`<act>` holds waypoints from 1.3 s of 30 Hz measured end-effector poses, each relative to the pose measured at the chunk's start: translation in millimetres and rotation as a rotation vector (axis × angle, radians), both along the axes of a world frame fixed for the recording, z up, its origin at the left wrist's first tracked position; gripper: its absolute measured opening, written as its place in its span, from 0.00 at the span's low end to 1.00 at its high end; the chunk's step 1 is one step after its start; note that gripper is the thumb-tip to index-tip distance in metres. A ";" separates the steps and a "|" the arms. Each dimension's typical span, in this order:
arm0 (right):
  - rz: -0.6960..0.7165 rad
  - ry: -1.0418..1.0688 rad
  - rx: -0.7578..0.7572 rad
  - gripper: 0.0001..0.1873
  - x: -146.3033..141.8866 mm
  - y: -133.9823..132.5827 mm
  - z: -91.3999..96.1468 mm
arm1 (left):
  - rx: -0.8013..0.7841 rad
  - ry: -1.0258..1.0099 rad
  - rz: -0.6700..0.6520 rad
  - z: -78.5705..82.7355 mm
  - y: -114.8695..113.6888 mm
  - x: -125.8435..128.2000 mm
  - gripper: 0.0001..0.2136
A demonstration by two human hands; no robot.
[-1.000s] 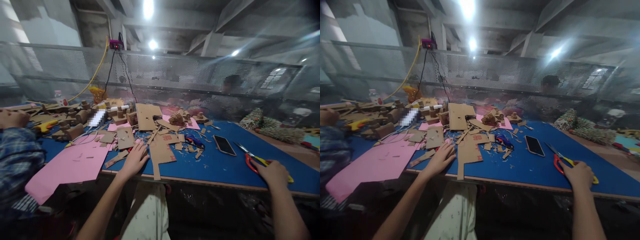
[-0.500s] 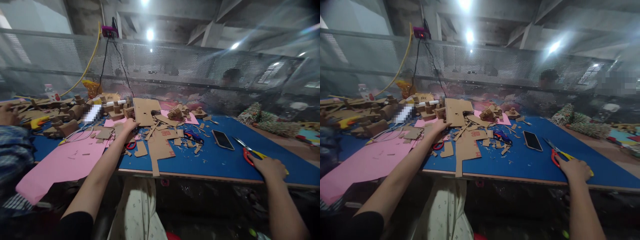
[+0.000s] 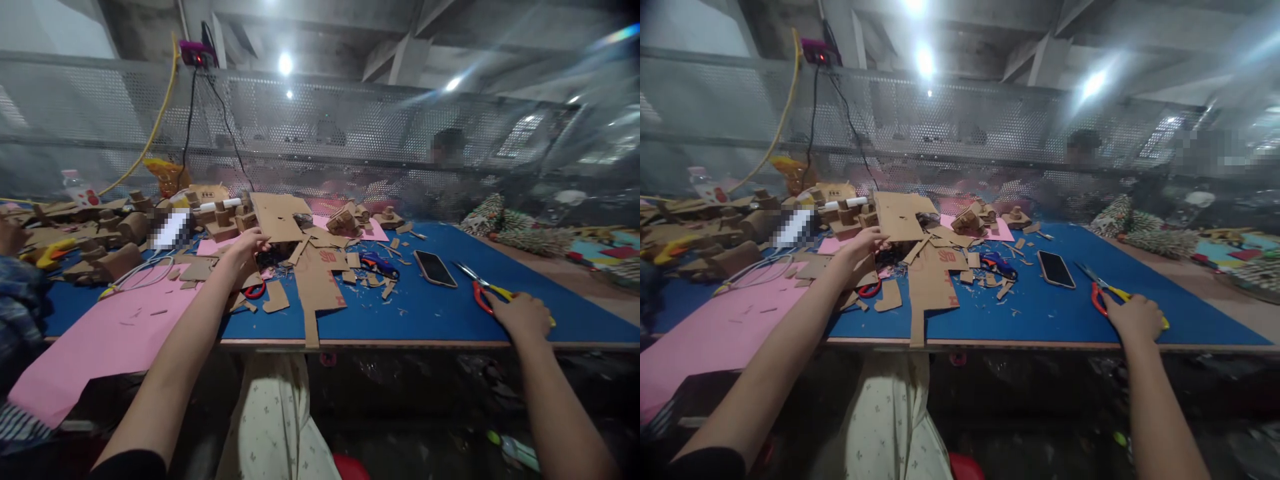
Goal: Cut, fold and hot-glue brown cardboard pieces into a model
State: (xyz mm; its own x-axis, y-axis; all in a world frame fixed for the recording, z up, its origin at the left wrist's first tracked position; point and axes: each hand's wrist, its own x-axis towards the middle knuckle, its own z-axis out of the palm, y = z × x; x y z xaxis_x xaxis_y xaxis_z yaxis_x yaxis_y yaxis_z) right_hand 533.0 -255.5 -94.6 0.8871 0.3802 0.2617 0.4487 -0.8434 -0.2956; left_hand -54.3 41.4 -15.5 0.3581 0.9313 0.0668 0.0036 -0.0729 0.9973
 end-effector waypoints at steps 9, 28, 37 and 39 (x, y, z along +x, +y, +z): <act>0.221 -0.409 0.224 0.29 -64.3 17.3 33.3 | 0.078 -0.150 0.249 10.7 -15.7 12.8 0.20; 0.730 0.038 -0.115 0.29 -176.6 164.7 64.2 | 0.050 -0.144 0.232 -5.8 -13.5 19.3 0.15; 0.567 -0.050 0.366 0.33 -165.0 163.4 64.9 | -0.022 -0.141 0.242 -7.4 -8.1 18.7 0.20; 0.535 -0.045 0.397 0.33 -167.1 162.2 66.5 | -0.033 -0.126 0.247 -8.1 -8.7 19.4 0.20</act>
State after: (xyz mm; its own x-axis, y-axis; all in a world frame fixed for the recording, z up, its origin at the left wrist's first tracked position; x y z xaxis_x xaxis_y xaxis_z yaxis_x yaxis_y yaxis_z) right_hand 365.9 -93.3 -28.1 0.5878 0.6319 0.5051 0.7942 -0.3322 -0.5088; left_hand -34.9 32.7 -23.6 0.1104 0.9918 0.0642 -0.1067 -0.0524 0.9929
